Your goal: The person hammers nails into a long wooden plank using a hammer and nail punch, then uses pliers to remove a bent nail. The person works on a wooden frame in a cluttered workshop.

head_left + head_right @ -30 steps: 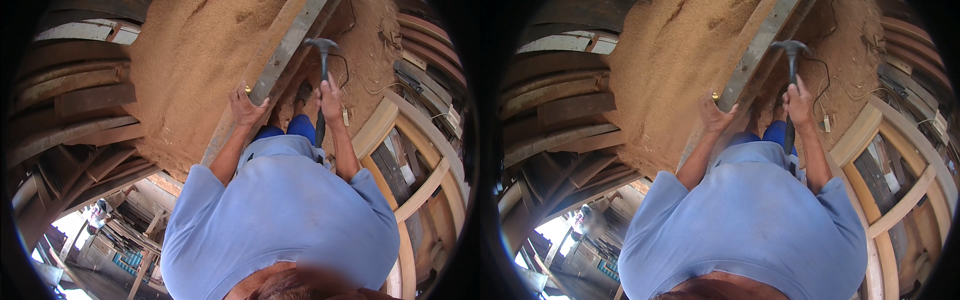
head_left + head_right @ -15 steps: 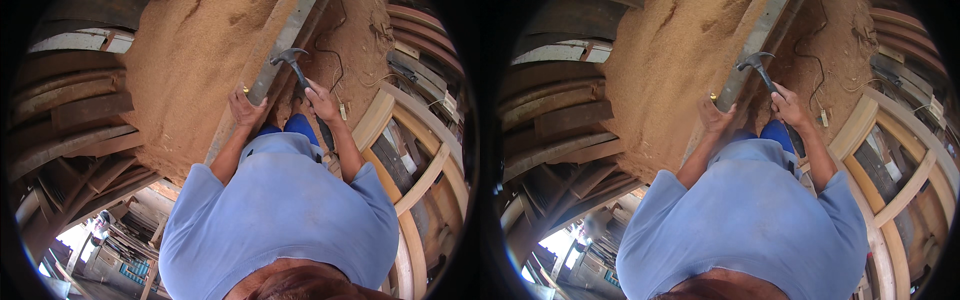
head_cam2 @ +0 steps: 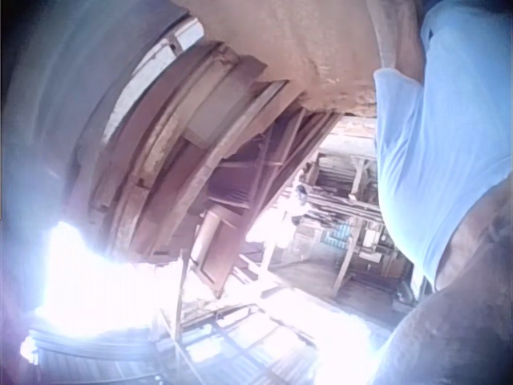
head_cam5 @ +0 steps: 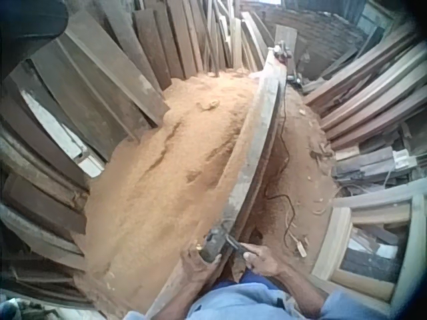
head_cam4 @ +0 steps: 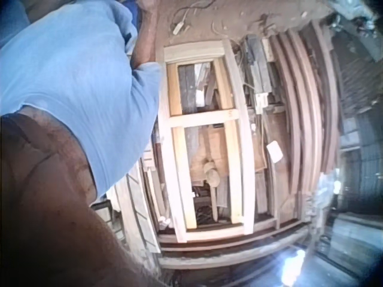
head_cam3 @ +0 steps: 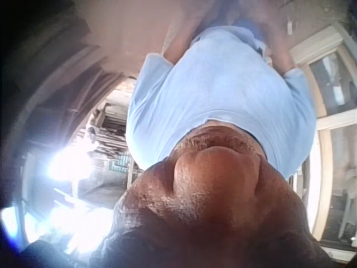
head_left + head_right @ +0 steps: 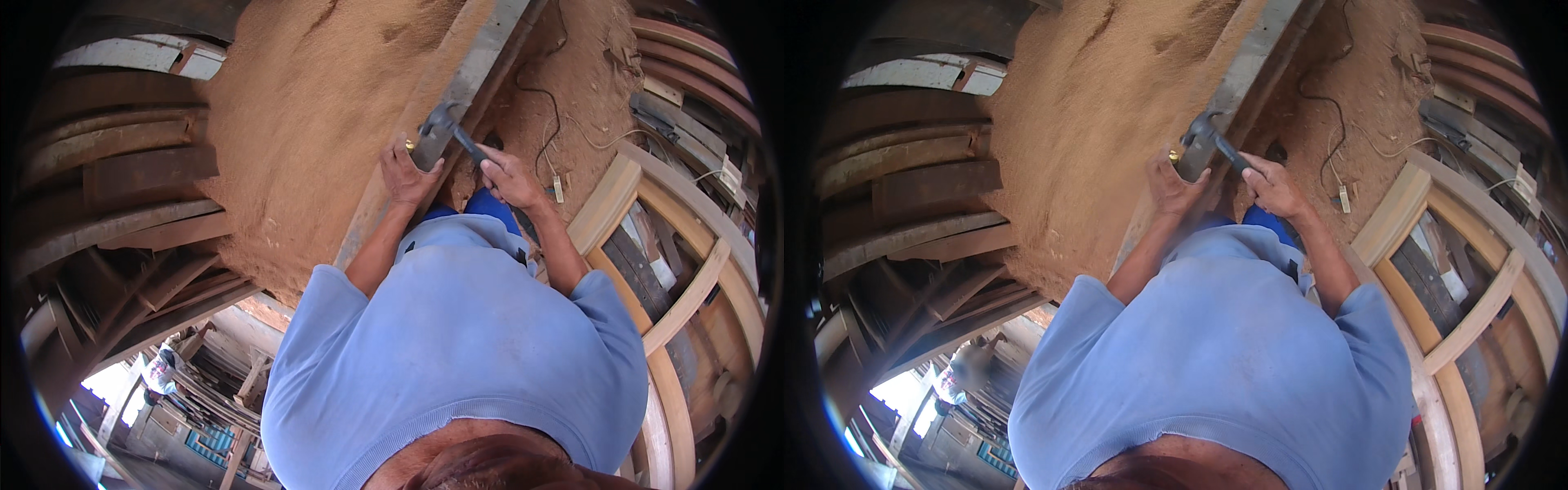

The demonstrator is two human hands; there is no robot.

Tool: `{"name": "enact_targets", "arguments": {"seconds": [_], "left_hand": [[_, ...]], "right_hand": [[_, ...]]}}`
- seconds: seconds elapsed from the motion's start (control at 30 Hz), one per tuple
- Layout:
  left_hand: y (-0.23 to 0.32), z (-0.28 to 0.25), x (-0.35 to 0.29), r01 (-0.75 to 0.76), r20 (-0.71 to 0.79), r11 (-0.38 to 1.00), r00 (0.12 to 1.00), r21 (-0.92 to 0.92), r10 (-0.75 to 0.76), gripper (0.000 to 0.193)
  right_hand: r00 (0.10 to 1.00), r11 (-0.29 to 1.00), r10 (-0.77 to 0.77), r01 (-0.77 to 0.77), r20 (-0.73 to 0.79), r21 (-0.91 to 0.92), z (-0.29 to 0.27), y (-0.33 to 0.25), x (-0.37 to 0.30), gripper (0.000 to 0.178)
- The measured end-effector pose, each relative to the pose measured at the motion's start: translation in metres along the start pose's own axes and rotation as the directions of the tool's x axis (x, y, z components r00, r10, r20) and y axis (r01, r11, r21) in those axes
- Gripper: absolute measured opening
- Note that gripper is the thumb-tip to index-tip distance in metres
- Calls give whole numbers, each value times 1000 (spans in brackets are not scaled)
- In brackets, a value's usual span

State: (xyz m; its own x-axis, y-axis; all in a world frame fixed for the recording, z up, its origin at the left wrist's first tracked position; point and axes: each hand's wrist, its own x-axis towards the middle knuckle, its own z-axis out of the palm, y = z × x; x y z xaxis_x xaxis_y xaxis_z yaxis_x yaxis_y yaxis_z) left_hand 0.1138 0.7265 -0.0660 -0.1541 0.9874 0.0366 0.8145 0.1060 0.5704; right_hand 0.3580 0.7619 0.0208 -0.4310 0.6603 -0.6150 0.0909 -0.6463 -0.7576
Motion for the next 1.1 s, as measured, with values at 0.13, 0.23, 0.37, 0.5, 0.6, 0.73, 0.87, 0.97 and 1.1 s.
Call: {"name": "enact_targets", "arguments": {"seconds": [0.13, 0.23, 0.37, 0.5, 0.6, 0.73, 0.87, 0.97, 1.1], "left_hand": [[-13, -8, 23, 174, 150, 977, 976, -120, -155, 85], [-25, -7, 66, 417, 289, 854, 898, -312, -333, 58], [6, 11, 103, 264, 222, 899, 956, -350, -194, 40], [22, 59, 87, 78, 158, 990, 986, -120, -59, 51], [45, 46, 69, -39, 128, 998, 991, -53, 46, 60], [70, 39, 88, -142, 110, 990, 984, 20, 139, 61], [66, 13, 126, 159, 408, 983, 907, -92, -109, 53], [64, 4, 156, 476, 427, 731, 861, -489, -276, 38], [93, 16, 201, 463, 408, 382, 886, -800, -219, 24]], "right_hand": [[940, 991, -52, 91, -336, 100, 4, -33, 0, 44], [911, 983, -173, 186, -374, 0, -25, -52, -2, 48], [879, 956, -287, 288, -381, -54, -49, -72, -2, 47], [881, 961, -262, 275, -393, -24, -53, -101, 12, 48], [908, 970, -202, 238, -368, 53, -55, -93, 17, 47], [929, 971, -183, 222, -321, 90, -63, -101, 34, 44], [925, 973, -211, 229, -316, 23, -80, -104, 44, 42], [918, 959, -276, 283, -286, -19, -90, -121, 45, 42], [851, 908, -418, 403, -319, -116, -94, -146, 43, 45]]}}
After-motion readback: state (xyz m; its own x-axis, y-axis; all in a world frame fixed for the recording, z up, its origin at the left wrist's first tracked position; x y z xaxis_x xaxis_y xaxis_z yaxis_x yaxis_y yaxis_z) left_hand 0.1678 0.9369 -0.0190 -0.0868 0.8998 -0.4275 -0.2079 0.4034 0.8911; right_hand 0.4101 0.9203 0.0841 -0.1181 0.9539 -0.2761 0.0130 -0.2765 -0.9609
